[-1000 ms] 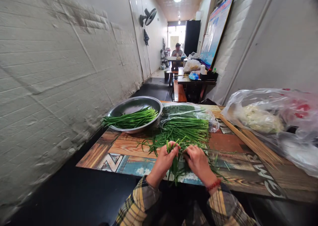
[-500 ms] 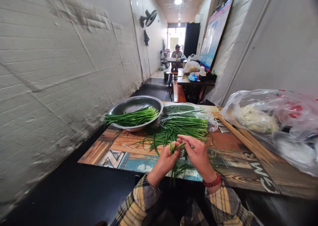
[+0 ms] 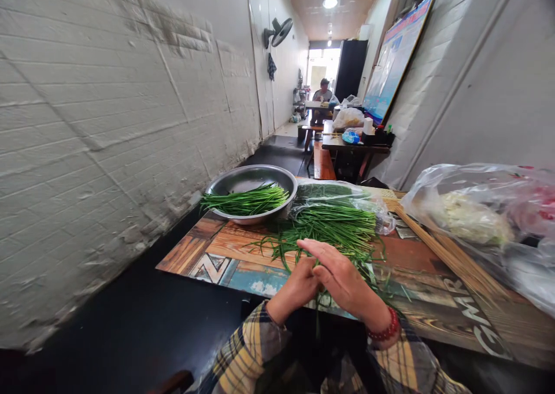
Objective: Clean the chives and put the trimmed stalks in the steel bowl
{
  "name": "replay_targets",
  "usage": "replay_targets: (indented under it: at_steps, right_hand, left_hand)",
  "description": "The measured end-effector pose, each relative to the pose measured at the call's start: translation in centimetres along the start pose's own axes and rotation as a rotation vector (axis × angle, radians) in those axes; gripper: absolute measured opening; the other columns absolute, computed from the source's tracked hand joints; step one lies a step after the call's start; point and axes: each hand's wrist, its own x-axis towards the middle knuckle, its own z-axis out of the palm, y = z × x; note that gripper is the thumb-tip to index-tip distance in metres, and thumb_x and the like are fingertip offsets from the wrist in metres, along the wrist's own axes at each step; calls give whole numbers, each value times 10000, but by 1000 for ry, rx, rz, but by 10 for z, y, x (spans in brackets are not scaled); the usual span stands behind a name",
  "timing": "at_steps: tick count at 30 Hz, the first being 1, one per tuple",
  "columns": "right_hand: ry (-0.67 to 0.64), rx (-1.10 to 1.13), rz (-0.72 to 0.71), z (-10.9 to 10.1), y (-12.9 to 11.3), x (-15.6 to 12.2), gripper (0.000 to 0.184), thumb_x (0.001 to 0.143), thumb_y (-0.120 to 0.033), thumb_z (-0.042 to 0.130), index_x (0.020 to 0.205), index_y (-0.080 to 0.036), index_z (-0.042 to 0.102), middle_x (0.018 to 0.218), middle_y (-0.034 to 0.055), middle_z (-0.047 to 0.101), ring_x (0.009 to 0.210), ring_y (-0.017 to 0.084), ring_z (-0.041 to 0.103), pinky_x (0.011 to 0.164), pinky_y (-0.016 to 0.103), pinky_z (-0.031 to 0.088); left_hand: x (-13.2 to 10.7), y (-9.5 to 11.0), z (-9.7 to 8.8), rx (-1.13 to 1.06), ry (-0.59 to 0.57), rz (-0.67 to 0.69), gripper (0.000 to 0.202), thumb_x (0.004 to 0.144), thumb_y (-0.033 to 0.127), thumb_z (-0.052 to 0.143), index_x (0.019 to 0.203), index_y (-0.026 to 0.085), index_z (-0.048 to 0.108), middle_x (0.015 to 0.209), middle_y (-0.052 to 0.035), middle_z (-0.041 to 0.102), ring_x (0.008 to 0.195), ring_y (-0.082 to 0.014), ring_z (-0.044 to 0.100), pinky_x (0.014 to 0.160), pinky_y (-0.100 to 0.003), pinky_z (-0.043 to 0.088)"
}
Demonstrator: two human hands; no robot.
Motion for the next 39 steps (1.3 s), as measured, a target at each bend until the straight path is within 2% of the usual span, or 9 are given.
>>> replay_targets:
  at_steps: [3,5,10,14,18,24,29,32,39]
  right_hand:
    - [204,149,141,2,7,-5,466,1000,-392,332,1442,-255,388,1424,78,510,1301,209,485,1087,432,395]
    - [266,213,195,7,10,-8,484,1001,-405,323,1456,-242,356,1424,92,507,1291,213,496,1078,440,401]
    - [139,136,232,39,11,-11,592,923,-461,493,1438,-194,377,1409,126,511,1291,254,490,1060,425,414]
    - [92,82,293,53,9,-9,376,952,-400,421,1209,-172,573,953,88,708,923,225,671,822,346,527]
    - [42,62,321,49,8,-4,292,957,-384,395,888,-197,608,607,-5,591,580,152,580,586,257,474]
    - [-17,102,268,52,12,4,313,964,-347,387,734,-198,538,563,-29,535,511,113,499,522,226,412]
    - [-144,-185,207,42,25,0,214,959,-329,426,972,-202,598,869,46,671,776,175,623,705,280,467]
    - [-237,-306,211,26,49,-11,228,960,-296,398,935,-219,611,844,41,671,802,187,630,735,294,471]
    - [-78,-400,349,-7,107,-41,291,904,-255,352,969,-203,631,893,73,698,853,216,651,778,349,485]
  left_hand:
    - [-2,8,-4,-149,-58,-40,318,844,465,570,753,160,570,544,50,404,519,-96,371,516,-238,315]
    - [-1,17,-6,-329,-9,-34,321,877,478,535,810,165,560,536,67,360,490,-85,352,514,-235,336]
    - [5,44,-9,-600,121,31,315,876,463,571,784,164,539,589,43,423,563,-92,443,602,-239,406]
    - [4,50,-16,-668,195,57,287,865,453,597,841,170,555,607,39,458,606,-102,495,618,-231,414]
    - [0,37,-24,-627,217,35,293,843,452,624,815,168,556,596,35,479,624,-111,507,599,-223,408]
    - [-3,22,-19,-646,100,13,277,872,430,599,797,169,548,611,25,529,602,-113,527,564,-229,405]
    - [4,31,-44,-932,310,44,277,933,359,538,747,156,510,528,83,328,456,-50,374,544,-203,408]
    - [6,32,-70,-1080,433,22,303,988,302,427,733,151,488,521,86,267,405,-40,277,440,-173,305]
    - [5,8,-100,-1156,576,17,355,1017,304,333,704,167,429,510,93,219,373,-42,245,402,-187,223]
